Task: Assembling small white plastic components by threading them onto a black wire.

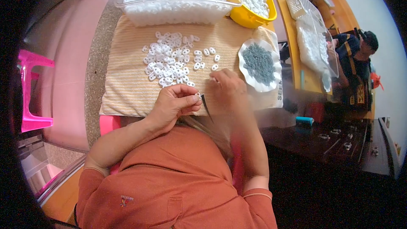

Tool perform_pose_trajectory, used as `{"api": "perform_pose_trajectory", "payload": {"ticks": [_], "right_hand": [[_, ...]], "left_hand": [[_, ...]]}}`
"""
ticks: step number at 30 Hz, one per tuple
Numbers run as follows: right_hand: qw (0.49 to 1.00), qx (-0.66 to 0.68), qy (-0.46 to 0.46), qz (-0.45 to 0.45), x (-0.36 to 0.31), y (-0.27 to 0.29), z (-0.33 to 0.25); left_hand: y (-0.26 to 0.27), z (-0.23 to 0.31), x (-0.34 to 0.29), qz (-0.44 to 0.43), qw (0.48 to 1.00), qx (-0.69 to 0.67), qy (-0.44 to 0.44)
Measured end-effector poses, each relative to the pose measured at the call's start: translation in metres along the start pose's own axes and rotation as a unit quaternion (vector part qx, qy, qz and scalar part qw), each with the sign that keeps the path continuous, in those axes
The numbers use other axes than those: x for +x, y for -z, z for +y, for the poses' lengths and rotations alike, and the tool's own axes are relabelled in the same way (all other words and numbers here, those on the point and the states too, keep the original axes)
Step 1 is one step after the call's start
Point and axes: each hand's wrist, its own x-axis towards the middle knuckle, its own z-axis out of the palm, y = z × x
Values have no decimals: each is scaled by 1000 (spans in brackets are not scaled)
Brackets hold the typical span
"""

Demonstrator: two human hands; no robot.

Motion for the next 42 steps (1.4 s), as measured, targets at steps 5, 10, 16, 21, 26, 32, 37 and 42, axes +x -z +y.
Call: {"api": "perform_pose_trajectory", "payload": {"ticks": [5, 10, 16, 21, 26, 32, 37, 42], "right_hand": [[1000, -21, 8, -22, -5, 5, -8], [994, -58, 2, -93, -5, 13, -12], [993, 50, -59, -85, -6, 17, -15], [924, 312, -187, -119, -18, 17, -6], [839, 479, -229, -117, -25, 13, -3], [818, 515, -232, -111, -27, 12, -8], [786, 563, -232, -105, -26, 12, -14], [791, 557, -229, -109, -28, 11, -10]], "left_hand": [[-2, 1, -1, 1, 1000, 4, 0], [-2, 1, -1, 1, 1000, -1, 5], [-3, 3, -2, 13, 1000, 1, 3], [-2, 4, -2, -3, 1000, 4, 3], [-1, 2, -1, -7, 1000, 2, -1], [-1, 0, 0, -9, 1000, 0, -3], [0, 0, 1, -16, 1000, 0, -3], [0, 0, 0, -18, 1000, 1, -2]]}}
